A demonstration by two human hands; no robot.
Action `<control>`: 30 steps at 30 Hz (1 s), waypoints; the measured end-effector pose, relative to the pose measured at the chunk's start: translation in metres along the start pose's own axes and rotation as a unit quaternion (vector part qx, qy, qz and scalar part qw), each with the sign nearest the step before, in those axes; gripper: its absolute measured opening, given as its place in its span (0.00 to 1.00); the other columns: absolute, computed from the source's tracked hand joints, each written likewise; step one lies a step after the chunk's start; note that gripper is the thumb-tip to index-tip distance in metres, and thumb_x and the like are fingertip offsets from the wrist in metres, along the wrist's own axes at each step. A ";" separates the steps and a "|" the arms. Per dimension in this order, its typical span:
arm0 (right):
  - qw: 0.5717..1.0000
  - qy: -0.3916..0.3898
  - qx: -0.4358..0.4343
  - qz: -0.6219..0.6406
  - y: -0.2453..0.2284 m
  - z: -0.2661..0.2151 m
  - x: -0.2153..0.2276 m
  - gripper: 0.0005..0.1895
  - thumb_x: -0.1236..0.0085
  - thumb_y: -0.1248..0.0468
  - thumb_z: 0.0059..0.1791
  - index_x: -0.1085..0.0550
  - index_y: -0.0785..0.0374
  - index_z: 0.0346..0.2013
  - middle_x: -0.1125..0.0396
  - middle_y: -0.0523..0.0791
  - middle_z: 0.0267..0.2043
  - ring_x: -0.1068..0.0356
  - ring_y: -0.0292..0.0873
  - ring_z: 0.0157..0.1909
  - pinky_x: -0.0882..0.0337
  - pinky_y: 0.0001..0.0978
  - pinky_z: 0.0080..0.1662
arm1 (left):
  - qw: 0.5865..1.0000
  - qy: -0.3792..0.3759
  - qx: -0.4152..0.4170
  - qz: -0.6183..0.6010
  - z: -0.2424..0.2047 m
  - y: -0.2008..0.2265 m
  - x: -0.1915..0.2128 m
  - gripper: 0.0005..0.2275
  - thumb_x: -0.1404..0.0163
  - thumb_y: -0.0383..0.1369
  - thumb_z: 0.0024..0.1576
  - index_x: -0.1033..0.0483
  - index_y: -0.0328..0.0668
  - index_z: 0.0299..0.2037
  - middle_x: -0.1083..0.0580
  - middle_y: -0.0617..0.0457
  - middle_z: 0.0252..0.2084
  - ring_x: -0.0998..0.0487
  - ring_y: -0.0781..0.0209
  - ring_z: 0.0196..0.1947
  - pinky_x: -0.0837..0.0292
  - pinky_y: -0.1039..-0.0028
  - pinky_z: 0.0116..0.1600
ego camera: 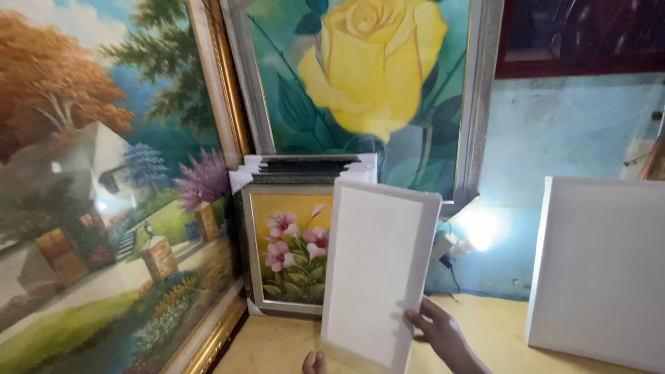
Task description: Securing canvas to a wooden frame with a staple gun and trimming the excess material with a utility knife.
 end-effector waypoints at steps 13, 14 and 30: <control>0.996 -0.069 0.033 0.038 0.031 0.097 -0.055 0.14 0.49 0.63 0.41 0.27 0.62 0.40 0.32 0.43 0.37 0.34 0.41 0.39 0.31 0.36 0.40 | 0.895 -0.323 0.064 0.302 -0.091 0.211 -0.024 0.29 0.54 0.54 0.38 0.39 0.61 0.52 0.22 0.64 0.41 0.21 0.67 0.41 0.28 0.77 0.45; 0.996 -0.074 0.034 0.028 0.031 0.104 -0.059 0.14 0.49 0.63 0.41 0.28 0.62 0.40 0.32 0.43 0.37 0.34 0.40 0.39 0.31 0.36 0.40 | 0.899 -0.320 0.061 0.291 -0.091 0.212 -0.025 0.28 0.52 0.50 0.38 0.38 0.61 0.52 0.22 0.64 0.42 0.21 0.68 0.42 0.29 0.76 0.46; 0.927 0.247 -0.078 0.272 0.104 -0.001 -0.014 0.19 0.55 0.64 0.46 0.35 0.71 0.49 0.40 0.53 0.47 0.41 0.45 0.49 0.36 0.35 0.48 | 0.859 -0.399 0.095 0.305 -0.094 0.224 -0.027 0.26 0.52 0.47 0.39 0.38 0.59 0.51 0.25 0.63 0.45 0.26 0.69 0.48 0.33 0.73 0.50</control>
Point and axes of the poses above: each hand's wrist, its own z-axis towards the middle knuckle, its own x-axis out of the back of the hand, y = z × x, the point moved 5 cm from there along z, towards the middle knuckle
